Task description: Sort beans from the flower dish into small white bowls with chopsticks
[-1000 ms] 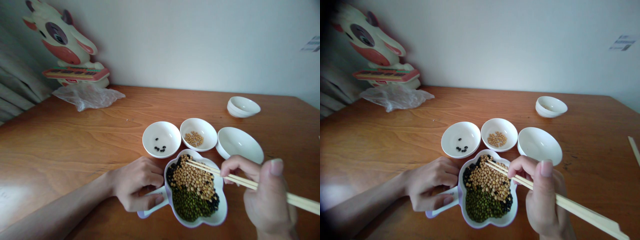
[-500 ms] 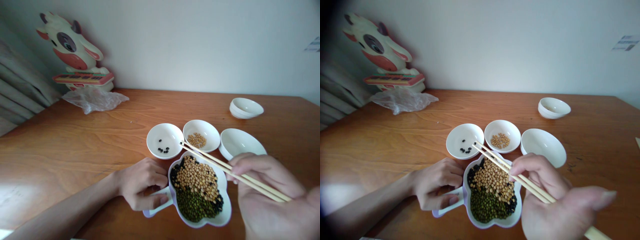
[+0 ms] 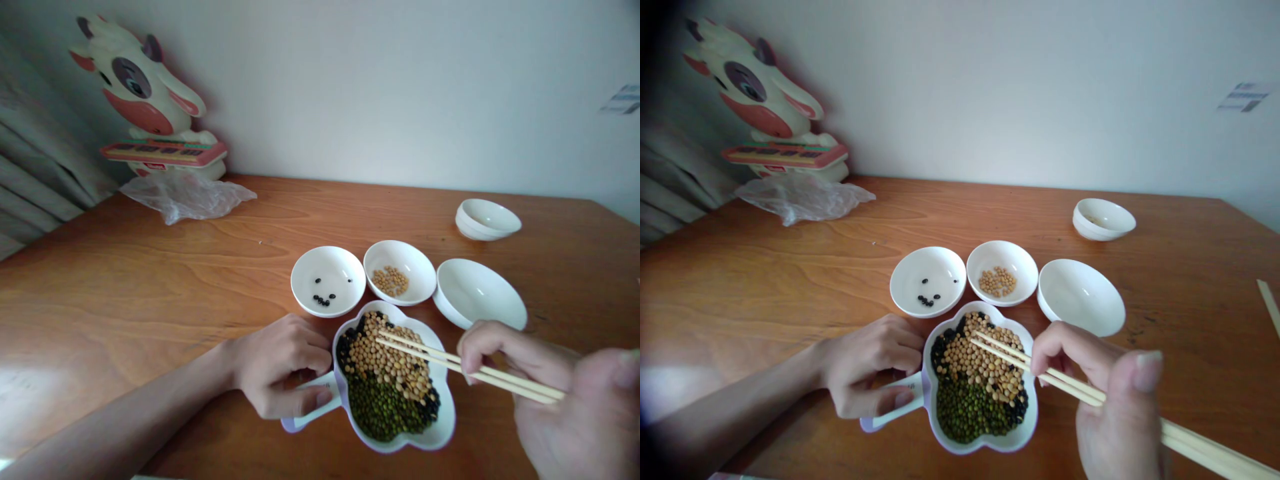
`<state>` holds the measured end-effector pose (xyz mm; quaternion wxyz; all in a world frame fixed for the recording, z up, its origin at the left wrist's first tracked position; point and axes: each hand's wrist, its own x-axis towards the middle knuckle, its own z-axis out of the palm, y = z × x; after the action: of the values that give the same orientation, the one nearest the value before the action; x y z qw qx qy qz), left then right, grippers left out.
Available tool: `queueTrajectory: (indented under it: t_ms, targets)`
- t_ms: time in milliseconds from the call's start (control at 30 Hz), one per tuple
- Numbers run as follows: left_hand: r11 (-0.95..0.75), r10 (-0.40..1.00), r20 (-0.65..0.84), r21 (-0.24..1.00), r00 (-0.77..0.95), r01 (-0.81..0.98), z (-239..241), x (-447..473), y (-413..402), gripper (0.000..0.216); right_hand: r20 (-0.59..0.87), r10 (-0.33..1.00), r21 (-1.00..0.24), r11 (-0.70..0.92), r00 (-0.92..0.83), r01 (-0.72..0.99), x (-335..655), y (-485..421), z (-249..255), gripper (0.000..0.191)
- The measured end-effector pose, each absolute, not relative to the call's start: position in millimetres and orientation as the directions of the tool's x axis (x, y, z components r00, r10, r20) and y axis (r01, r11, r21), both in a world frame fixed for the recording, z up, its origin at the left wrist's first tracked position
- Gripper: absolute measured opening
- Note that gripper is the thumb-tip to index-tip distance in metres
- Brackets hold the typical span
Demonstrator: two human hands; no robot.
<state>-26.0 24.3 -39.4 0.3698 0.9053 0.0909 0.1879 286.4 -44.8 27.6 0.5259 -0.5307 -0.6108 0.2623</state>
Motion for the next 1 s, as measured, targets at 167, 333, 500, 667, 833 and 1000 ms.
queueTrajectory:
  t_ms: [167, 333, 500, 667, 833, 1000]
  targets:
    - [-0.72, 0.299, 0.281, 0.694, 0.912, 0.022, -39.2, -26.3, 24.4, 0.028, 0.172, 0.974, -0.883, 0.219, -0.149, 0.415, 295.5, -40.7, 23.5, 0.099]
    - [-0.72, 0.303, 0.295, 0.694, 0.906, 0.015, -39.4, -26.3, 24.3, 0.028, 0.123, 0.985, -0.88, 0.166, -0.124, 0.445, 299.8, -42.3, 12.6, 0.097]
    - [-0.715, 0.298, 0.28, 0.699, 0.913, 0.019, -39.0, -26.4, 23.7, 0.028, 0.127, 0.988, -0.88, 0.153, -0.086, 0.449, 298.7, -42.7, 8.0, 0.093]
    - [-0.719, 0.301, 0.278, 0.695, 0.912, 0.025, -39.6, -26.3, 24.1, 0.027, 0.18, 0.984, -0.868, 0.16, -0.003, 0.47, 290.7, -44.1, 14.1, 0.092]
    - [-0.711, 0.305, 0.301, 0.703, 0.903, 0.006, -37.7, -25.0, 24.4, 0.027, 0.209, 0.972, -0.861, 0.129, 0.111, 0.492, 278.4, -45.5, 20.0, 0.091]
    - [-0.707, 0.304, 0.275, 0.707, 0.912, 0.023, -38.5, -26.0, 24.3, 0.028, 0.256, 0.964, -0.856, 0.19, 0.076, 0.48, 297.4, -41.8, 9.4, 0.091]
